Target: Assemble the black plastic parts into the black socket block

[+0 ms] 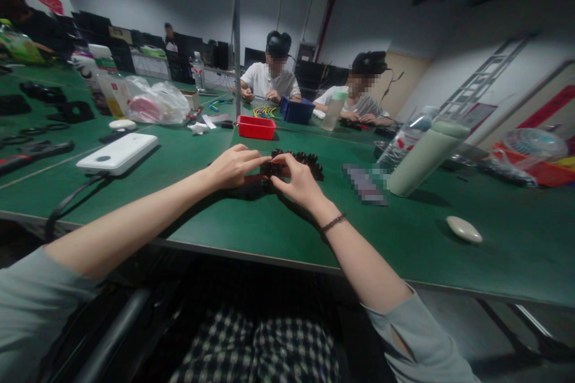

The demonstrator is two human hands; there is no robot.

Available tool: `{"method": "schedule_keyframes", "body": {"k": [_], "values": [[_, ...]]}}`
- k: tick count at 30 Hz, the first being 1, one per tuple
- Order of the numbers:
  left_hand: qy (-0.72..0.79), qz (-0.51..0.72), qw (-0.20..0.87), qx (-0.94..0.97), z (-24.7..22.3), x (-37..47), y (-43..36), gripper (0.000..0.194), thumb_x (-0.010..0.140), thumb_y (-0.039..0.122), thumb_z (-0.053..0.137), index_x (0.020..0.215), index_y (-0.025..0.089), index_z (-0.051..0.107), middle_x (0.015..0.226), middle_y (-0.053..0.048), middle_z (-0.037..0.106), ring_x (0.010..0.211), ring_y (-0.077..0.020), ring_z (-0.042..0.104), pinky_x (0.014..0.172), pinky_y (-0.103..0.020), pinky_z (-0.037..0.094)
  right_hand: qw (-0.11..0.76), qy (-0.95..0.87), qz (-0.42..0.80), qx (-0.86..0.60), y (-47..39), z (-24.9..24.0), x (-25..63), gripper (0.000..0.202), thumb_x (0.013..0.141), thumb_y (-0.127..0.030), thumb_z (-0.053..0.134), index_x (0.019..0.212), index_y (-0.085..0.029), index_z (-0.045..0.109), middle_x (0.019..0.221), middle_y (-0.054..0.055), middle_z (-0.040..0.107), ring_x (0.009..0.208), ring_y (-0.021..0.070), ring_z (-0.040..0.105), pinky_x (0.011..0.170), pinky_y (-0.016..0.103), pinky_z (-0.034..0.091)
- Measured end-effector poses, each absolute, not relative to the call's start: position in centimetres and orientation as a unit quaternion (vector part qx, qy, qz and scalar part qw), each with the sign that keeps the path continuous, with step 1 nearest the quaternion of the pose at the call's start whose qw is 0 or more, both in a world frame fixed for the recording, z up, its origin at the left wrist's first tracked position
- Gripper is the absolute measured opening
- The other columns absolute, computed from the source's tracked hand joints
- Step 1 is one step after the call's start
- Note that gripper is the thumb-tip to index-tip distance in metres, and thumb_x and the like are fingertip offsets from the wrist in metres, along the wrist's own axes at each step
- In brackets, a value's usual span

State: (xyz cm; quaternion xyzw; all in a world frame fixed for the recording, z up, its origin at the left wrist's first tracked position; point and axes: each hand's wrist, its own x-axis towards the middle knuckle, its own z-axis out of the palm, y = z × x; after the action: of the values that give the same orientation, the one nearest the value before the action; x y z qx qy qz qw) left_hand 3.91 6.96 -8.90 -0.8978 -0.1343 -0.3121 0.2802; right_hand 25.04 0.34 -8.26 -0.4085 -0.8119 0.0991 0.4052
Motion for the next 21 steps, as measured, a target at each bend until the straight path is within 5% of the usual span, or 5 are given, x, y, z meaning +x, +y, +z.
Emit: {"method": "schedule_keyframes", "body": {"k": [21], "values": [[-0.144, -0.317, 0.238, -0.907, -8.7, 4.03, 6.78, 0.034, 0.096, 0.041, 0.05, 0.112, 0.012, 0.06, 0.094, -0.01, 0.071, 0.082, -0.0189, 0.068, 0.078, -0.033, 0.048, 0.401, -0.813, 0.105, -0.409, 0.26, -8.2, 25.02, 0.028, 0.077, -0.015, 0.062, 0.105, -0.02, 0.056, 0.108, 0.009, 0.068, 0.1, 0.0231, 0.068, 0.091, 0.041, 0.056]]}}
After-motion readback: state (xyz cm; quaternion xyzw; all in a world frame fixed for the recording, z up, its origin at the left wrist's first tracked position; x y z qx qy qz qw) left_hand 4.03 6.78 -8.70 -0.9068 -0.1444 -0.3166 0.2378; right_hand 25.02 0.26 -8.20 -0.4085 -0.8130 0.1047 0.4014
